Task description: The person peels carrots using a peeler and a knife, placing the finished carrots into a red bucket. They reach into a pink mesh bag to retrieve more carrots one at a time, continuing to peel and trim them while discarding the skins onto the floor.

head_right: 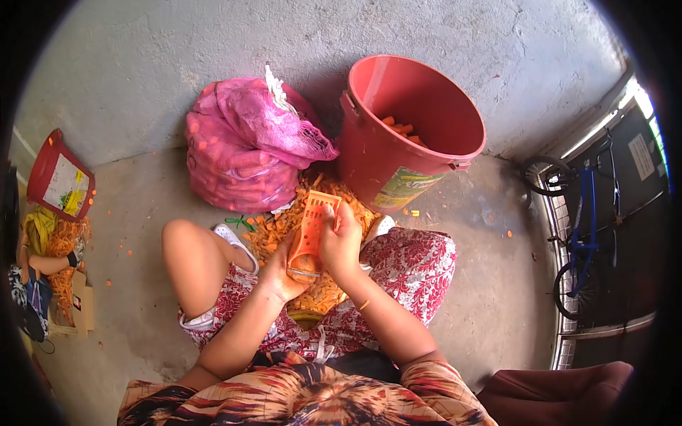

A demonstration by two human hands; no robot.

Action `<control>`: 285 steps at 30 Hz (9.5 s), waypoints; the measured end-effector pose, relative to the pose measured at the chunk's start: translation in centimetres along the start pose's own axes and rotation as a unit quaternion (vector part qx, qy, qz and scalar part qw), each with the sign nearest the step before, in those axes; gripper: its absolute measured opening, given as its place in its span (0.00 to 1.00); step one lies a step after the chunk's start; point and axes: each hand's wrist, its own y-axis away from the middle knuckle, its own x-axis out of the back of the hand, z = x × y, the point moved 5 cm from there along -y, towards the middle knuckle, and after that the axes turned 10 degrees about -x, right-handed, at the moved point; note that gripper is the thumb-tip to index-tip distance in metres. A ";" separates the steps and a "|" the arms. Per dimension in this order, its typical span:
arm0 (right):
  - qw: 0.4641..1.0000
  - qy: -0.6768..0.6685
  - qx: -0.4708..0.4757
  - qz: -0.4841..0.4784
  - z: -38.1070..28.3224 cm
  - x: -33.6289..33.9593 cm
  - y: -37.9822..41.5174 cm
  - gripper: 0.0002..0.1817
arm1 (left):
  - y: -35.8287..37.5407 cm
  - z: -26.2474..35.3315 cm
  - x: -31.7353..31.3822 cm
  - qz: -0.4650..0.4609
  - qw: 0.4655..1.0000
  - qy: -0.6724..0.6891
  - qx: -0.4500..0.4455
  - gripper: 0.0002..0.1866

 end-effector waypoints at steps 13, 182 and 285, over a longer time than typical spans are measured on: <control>0.997 0.003 -0.038 0.060 4.3 1.0 -4.3 0.11 | 0.2 1.4 1.5 -0.031 0.990 -0.136 0.000 0.23; 0.891 0.284 -0.119 -0.335 18.3 -3.3 0.7 0.14 | -1.1 5.2 0.5 -0.114 0.604 -0.734 -0.290 0.26; 0.912 0.335 -0.117 -0.206 13.5 -1.5 -0.1 0.09 | -3.1 4.0 7.2 0.017 0.589 -0.783 -0.199 0.34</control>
